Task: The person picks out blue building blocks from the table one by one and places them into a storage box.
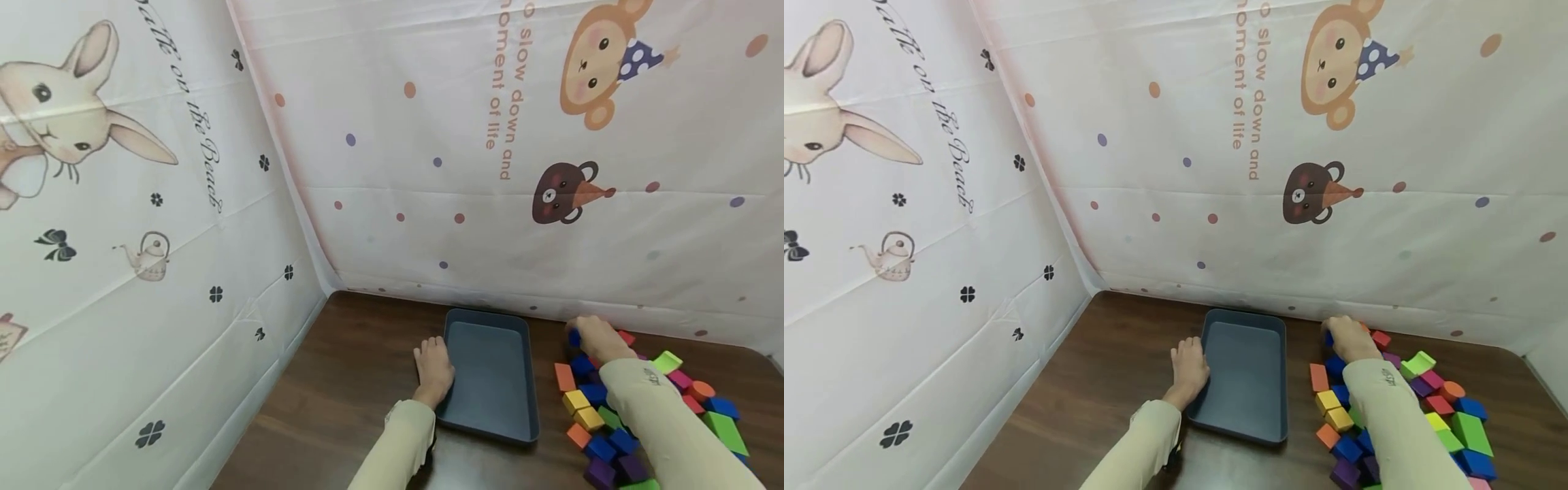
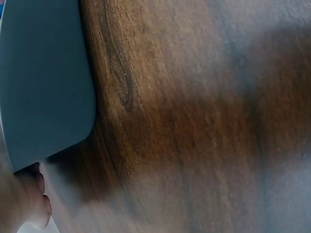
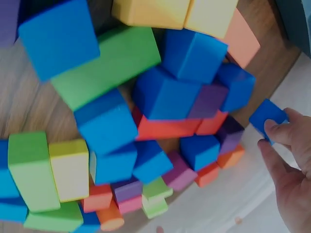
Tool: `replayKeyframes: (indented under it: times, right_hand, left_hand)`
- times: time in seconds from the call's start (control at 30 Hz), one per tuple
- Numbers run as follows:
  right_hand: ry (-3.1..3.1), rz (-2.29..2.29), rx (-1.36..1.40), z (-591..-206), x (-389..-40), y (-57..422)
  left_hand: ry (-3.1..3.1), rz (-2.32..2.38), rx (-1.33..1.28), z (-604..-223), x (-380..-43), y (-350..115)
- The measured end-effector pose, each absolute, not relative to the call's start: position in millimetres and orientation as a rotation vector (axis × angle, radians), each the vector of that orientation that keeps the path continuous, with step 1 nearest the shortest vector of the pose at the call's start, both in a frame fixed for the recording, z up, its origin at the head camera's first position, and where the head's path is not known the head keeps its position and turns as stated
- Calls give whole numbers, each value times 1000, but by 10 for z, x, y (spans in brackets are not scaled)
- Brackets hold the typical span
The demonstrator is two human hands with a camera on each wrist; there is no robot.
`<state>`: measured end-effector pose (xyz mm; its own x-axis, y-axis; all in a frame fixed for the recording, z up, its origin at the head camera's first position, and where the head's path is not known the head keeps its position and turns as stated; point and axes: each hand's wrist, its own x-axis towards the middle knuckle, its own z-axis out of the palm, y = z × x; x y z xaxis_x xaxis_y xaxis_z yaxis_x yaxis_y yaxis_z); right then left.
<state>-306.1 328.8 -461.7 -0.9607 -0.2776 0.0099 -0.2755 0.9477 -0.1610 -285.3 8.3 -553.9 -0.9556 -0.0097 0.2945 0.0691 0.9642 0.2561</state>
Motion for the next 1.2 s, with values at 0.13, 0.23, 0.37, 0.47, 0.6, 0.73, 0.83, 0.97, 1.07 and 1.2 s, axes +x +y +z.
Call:
replayKeyframes:
  times: [0.13,0.23,0.37,0.47,0.6,0.73,0.83,0.97,1.07,1.2]
  right_hand:
    - [3123,-240,-494,-4470,-3040,3342]
    - [3154,-217,-496,-4376,-3014,3341]
    - [3177,-176,-476,-4254,-2963,3316]
    - [3175,-162,-460,-4154,-2931,3277]
    - [3146,-186,-416,-4045,-2900,3242]
    - [3135,-163,-412,-3976,-2882,3239]
    - [3148,-133,-424,-3944,-2922,3218]
    - [3163,-118,-422,-3909,-2974,3163]
    - [3170,-101,-440,-3888,-3021,3089]
    - [3168,-122,-480,-3911,-3101,2975]
  left_hand:
    - [-2824,-370,-40,-5527,-2886,115]
    - [-2789,-442,-26,-5514,-2871,105]
    - [-2765,-480,-30,-5490,-2855,91]
    - [-2812,-436,-42,-5480,-2861,86]
    - [-2904,-316,-69,-5480,-2865,104]
    - [-2956,-200,-105,-5479,-2835,140]
    - [-2963,-198,-100,-5486,-2840,147]
    - [-2963,-229,-68,-5524,-2859,160]
    - [-2957,-236,-50,-5546,-2885,169]
    - [-2939,-245,-47,-5534,-2887,192]
